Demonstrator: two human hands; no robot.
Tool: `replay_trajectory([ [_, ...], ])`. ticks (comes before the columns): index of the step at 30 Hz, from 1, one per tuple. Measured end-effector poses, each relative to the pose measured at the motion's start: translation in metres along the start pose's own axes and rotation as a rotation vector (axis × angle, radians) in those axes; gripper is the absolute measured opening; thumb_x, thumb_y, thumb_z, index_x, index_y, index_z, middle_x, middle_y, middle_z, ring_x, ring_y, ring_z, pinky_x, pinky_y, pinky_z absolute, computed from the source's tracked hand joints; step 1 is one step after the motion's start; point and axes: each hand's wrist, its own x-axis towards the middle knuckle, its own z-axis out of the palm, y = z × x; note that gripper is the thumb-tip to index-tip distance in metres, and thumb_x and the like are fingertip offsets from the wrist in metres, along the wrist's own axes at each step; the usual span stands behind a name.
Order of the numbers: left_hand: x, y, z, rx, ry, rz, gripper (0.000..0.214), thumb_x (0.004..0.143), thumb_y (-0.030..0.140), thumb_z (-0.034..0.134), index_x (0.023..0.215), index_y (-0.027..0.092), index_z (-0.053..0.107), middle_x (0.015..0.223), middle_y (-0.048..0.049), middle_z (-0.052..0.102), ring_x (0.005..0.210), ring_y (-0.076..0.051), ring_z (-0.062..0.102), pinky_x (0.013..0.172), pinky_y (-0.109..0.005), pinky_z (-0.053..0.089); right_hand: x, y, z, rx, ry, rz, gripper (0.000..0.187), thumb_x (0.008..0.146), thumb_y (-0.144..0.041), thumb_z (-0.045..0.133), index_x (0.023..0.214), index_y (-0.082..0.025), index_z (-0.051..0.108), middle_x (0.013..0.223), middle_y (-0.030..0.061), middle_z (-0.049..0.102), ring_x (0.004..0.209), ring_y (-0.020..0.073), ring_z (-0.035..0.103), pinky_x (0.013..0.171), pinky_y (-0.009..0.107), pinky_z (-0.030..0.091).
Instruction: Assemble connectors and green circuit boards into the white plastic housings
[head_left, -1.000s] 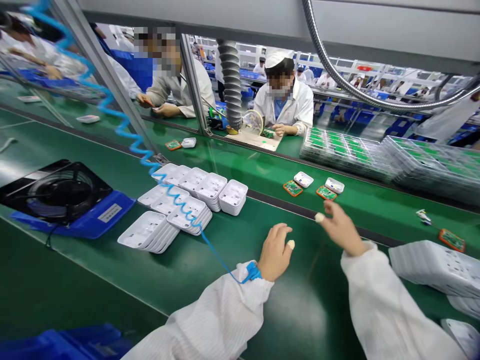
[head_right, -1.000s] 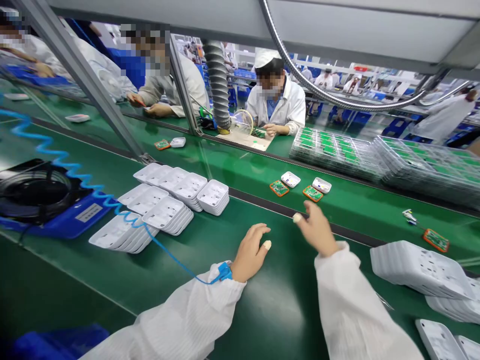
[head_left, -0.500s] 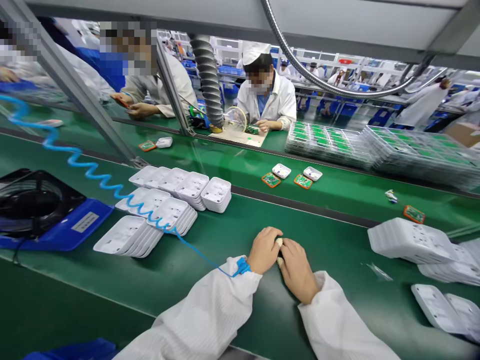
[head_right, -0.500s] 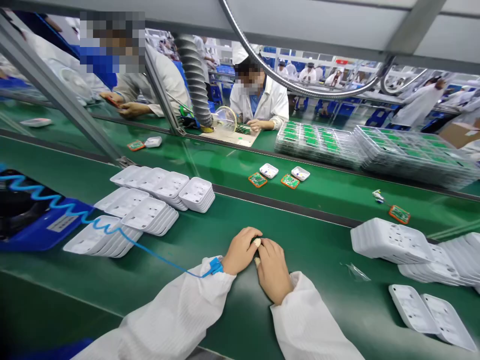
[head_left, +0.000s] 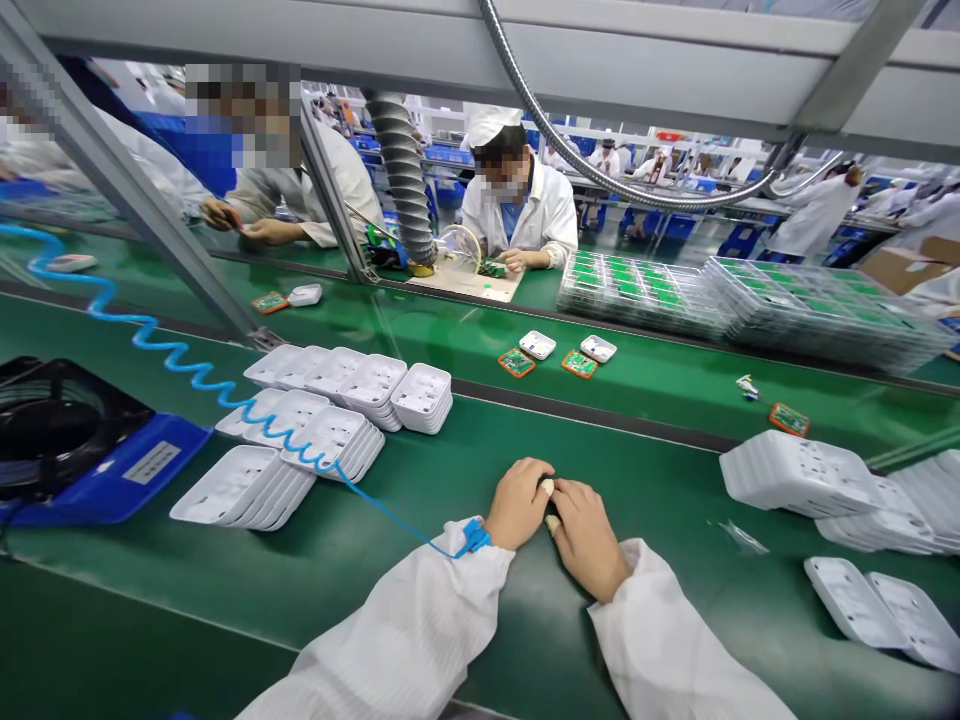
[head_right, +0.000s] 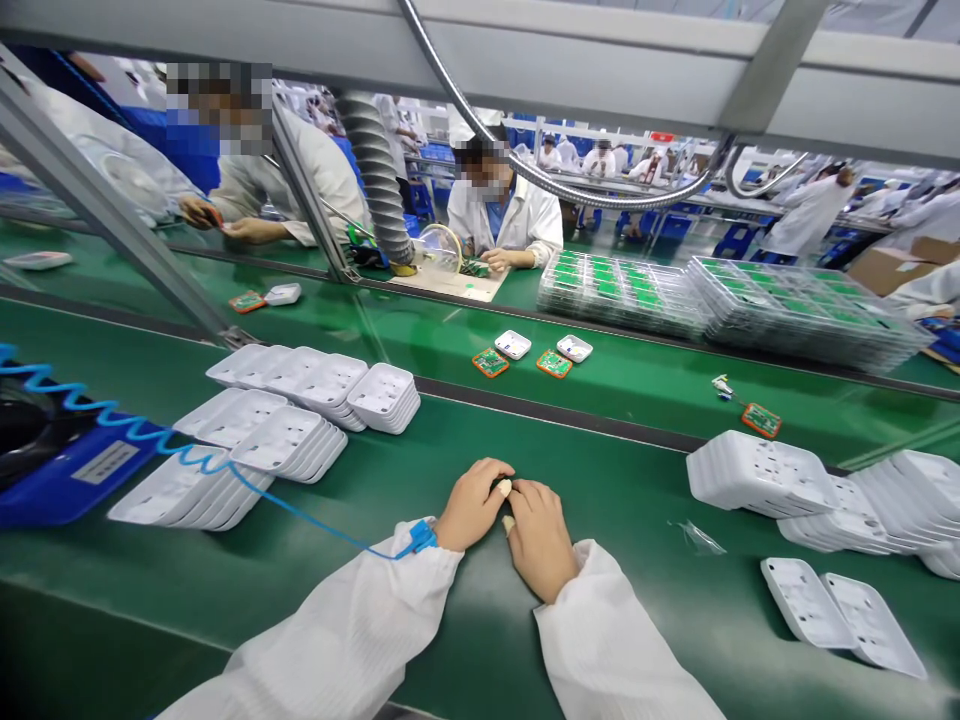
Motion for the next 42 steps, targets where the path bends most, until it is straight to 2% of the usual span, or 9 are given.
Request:
replay_trajectory([
  [7, 0.0, 0.002, -0.001, 0.034, -0.031, 0.019, 0.017, 0.079, 0.013, 0.042, 0.089, 0.018, 0.055, 0.091, -0.0029, 0.059, 0.087, -0.018, 0.048, 0.081, -0.033, 0.04, 0.023, 0.032, 0.005, 0.016, 0.065, 0.086, 0.022, 0.081, -0.013, 0.042, 0.099, -0.018, 0.054, 0.104, 0.0068, 0.055, 0.096, 0.0198, 0.045, 0.082, 0.035, 0.037],
  [13, 0.001, 0.003, 0.001, 0.071, -0.05, 0.037, 0.018, 0.079, 0.012, 0.042, 0.09, 0.019, 0.054, 0.092, -0.0028, 0.057, 0.087, -0.018, 0.047, 0.08, -0.033, 0.039, 0.031, 0.053, 0.012, 0.005, 0.083, 0.079, 0.022, 0.08, -0.014, 0.041, 0.097, -0.019, 0.055, 0.101, 0.0068, 0.055, 0.093, 0.0192, 0.046, 0.082, 0.034, 0.036],
  [16, 0.004, 0.005, 0.002, 0.123, -0.074, 0.069, 0.019, 0.077, 0.011, 0.044, 0.09, 0.019, 0.054, 0.094, -0.0036, 0.056, 0.09, -0.019, 0.046, 0.08, -0.033, 0.038, 0.048, 0.078, 0.009, -0.054, 0.103, 0.115, 0.022, 0.081, -0.018, 0.041, 0.098, -0.018, 0.055, 0.1, 0.0074, 0.056, 0.094, 0.0194, 0.047, 0.084, 0.035, 0.037],
  [20, 0.006, 0.005, 0.003, 0.133, -0.09, 0.083, 0.019, 0.076, 0.01, 0.043, 0.09, 0.019, 0.053, 0.094, -0.0039, 0.054, 0.089, -0.019, 0.045, 0.08, -0.033, 0.038, 0.084, 0.136, -0.012, -0.145, 0.195, 0.41, 0.027, 0.08, -0.023, 0.043, 0.103, -0.016, 0.055, 0.102, 0.008, 0.057, 0.095, 0.0178, 0.05, 0.087, 0.03, 0.038],
  [23, 0.008, 0.002, 0.002, 0.095, -0.088, 0.074, 0.019, 0.076, 0.008, 0.043, 0.089, 0.019, 0.053, 0.092, -0.0032, 0.054, 0.088, -0.018, 0.044, 0.08, -0.032, 0.038, 0.104, 0.183, -0.037, -0.194, 0.271, 0.608, 0.034, 0.08, -0.026, 0.042, 0.109, -0.011, 0.053, 0.103, 0.0125, 0.056, 0.095, 0.0208, 0.051, 0.086, 0.034, 0.038],
  [27, 0.011, 0.001, 0.001, 0.046, -0.093, 0.05, 0.02, 0.075, 0.006, 0.042, 0.087, 0.019, 0.052, 0.09, -0.0026, 0.053, 0.086, -0.017, 0.044, 0.079, -0.031, 0.038, 0.113, 0.232, -0.064, -0.256, 0.335, 0.85, 0.043, 0.077, -0.031, 0.047, 0.114, -0.008, 0.05, 0.109, 0.0189, 0.053, 0.105, 0.0291, 0.047, 0.086, 0.041, 0.038],
  [31, 0.013, 0.003, 0.001, 0.021, -0.1, 0.021, 0.019, 0.075, 0.006, 0.041, 0.084, 0.019, 0.051, 0.088, -0.0024, 0.053, 0.084, -0.017, 0.044, 0.076, -0.031, 0.037, 0.11, 0.261, -0.074, -0.298, 0.373, 1.065, 0.052, 0.077, -0.035, 0.049, 0.12, -0.008, 0.046, 0.116, 0.0226, 0.048, 0.108, 0.036, 0.045, 0.083, 0.048, 0.039],
  [35, 0.016, 0.006, 0.0, 0.003, -0.124, -0.001, 0.019, 0.075, 0.006, 0.04, 0.083, 0.019, 0.052, 0.087, -0.0023, 0.053, 0.082, -0.017, 0.044, 0.075, -0.032, 0.036, 0.11, 0.279, -0.075, -0.351, 0.408, 1.172, 0.051, 0.077, -0.035, 0.047, 0.122, -0.011, 0.043, 0.122, 0.0222, 0.042, 0.111, 0.0381, 0.041, 0.082, 0.052, 0.038],
  [42, 0.019, 0.005, 0.0, -0.005, -0.148, -0.034, 0.021, 0.075, 0.006, 0.04, 0.084, 0.02, 0.052, 0.086, -0.0025, 0.053, 0.082, -0.018, 0.044, 0.075, -0.032, 0.036, 0.116, 0.305, -0.082, -0.402, 0.369, 1.196, 0.042, 0.078, -0.021, 0.039, 0.116, -0.006, 0.047, 0.117, 0.0232, 0.046, 0.109, 0.0363, 0.043, 0.079, 0.048, 0.039],
])
